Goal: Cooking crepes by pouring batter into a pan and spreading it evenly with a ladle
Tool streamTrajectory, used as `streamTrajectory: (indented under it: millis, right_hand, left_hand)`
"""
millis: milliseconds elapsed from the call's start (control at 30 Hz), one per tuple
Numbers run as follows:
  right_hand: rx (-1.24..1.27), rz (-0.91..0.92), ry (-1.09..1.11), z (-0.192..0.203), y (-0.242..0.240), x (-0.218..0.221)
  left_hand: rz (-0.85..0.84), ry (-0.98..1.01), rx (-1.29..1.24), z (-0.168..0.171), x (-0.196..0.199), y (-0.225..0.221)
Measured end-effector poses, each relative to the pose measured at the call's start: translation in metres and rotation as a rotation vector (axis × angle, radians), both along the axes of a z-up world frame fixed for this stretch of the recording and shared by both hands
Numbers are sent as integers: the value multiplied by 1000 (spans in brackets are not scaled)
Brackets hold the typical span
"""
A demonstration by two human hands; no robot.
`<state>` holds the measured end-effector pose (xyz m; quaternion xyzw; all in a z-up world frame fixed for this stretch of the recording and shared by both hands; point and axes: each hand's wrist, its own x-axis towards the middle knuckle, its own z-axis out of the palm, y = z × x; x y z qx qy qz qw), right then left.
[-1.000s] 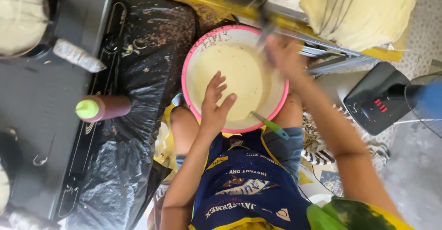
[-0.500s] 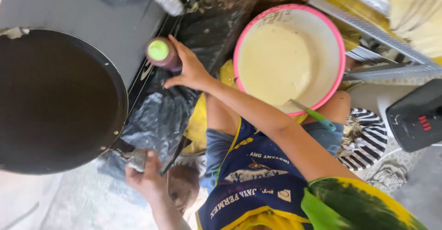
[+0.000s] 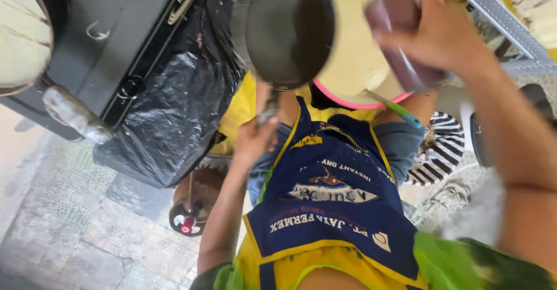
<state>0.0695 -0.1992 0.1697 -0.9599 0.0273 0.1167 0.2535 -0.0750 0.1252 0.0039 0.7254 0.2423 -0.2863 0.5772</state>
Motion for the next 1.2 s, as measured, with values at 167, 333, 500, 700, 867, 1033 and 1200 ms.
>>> streamTrajectory:
  millis: [167, 333, 500, 700, 867, 1033, 1200]
  right_hand:
    - [-881, 408, 796, 15, -2, -59]
    - [-991, 307, 582, -16, -57, -72]
    - [-925, 402, 777, -15, -57, -104]
    - [-846, 155, 707, 6, -56, -101]
    - [-599, -28, 457, -20, -90, -84]
    - [358, -112, -312, -119, -75, -2]
    - [803, -77, -373, -200, 103, 89]
  left_hand:
    - [-513, 36, -181, -14, 7, -80]
    - [-647, 94, -254, -27, 1, -118]
    - [-691, 123, -202, -18, 8, -123]
    - [-544, 80, -385, -33, 6, -115]
    - [-357, 13, -463, -27, 10, -88]
    - [-57, -281, -361, -11, 2, -18]
    - [83, -709, -176, 41, -18, 51]
